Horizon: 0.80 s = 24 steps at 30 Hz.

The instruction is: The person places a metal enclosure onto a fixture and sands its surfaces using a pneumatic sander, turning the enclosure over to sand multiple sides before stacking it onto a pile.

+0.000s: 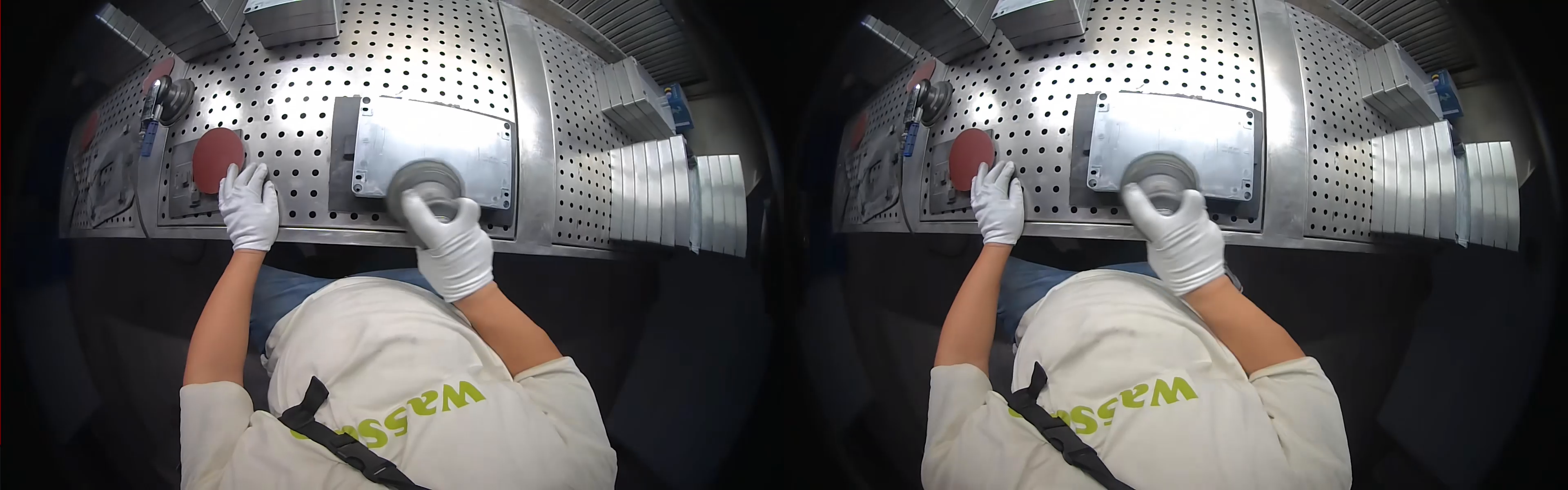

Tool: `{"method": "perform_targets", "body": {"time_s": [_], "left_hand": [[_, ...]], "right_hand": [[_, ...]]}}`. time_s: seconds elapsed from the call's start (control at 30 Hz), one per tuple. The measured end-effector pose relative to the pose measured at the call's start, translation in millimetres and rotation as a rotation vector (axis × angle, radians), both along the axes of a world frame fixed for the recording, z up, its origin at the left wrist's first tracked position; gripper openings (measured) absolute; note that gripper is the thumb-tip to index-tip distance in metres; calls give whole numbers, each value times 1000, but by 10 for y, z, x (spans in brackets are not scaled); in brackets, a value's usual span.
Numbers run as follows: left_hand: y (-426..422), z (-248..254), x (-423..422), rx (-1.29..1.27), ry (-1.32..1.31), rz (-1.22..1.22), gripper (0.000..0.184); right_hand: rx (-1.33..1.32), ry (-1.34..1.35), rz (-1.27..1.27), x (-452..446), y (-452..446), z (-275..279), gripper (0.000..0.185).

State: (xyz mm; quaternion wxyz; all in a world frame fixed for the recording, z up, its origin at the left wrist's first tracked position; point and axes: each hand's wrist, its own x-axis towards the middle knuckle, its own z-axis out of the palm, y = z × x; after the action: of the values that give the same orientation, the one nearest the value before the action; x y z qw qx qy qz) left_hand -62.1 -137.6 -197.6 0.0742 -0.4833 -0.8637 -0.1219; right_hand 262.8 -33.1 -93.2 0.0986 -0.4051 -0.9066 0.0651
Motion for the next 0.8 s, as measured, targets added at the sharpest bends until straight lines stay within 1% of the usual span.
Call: {"method": "perform_targets", "body": {"time_s": [0.07,0.13,0.23,0.37,0.43,0.47,0.5,0.53,0.57,0.63,0.67,0.7,0.73,0.8], "left_hand": [[-17,-10,-12,-4,-9,0,37],[-40,-31,-23,30,-4,-3,37],[-47,-45,-34,51,0,-21,36],[-56,-26,-25,21,-12,-19,36],[-53,-29,-21,27,-14,-25,36],[-55,-38,-27,30,-13,-28,36],[-64,-59,-40,22,7,-35,36],[-61,-64,-39,27,12,-34,36],[-59,-57,-33,30,15,-35,36],[-40,-26,-3,36,10,-33,37],[-29,-23,0,26,6,-32,37],[-34,-14,-1,17,3,-29,37],[-35,-3,-4,8,0,-23,37],[-15,-6,-15,12,5,-31,37]], "right_hand": [[98,-32,150,-409,-70,-70,55],[255,41,256,-797,-143,-148,48],[337,81,251,-1085,-248,-201,43],[326,67,239,-779,-171,-231,43],[302,8,226,-367,-86,-187,51],[99,-44,144,-146,-88,-78,62],[111,31,89,112,8,-155,59],[-25,23,-44,333,75,-52,65],[-11,93,-113,594,196,-91,72],[135,172,-253,1059,430,-196,73],[122,221,-277,1318,529,-253,76],[59,216,-384,1456,560,-213,82],[125,131,-457,1511,597,-185,84],[14,45,-701,1588,596,-132,84]]}}
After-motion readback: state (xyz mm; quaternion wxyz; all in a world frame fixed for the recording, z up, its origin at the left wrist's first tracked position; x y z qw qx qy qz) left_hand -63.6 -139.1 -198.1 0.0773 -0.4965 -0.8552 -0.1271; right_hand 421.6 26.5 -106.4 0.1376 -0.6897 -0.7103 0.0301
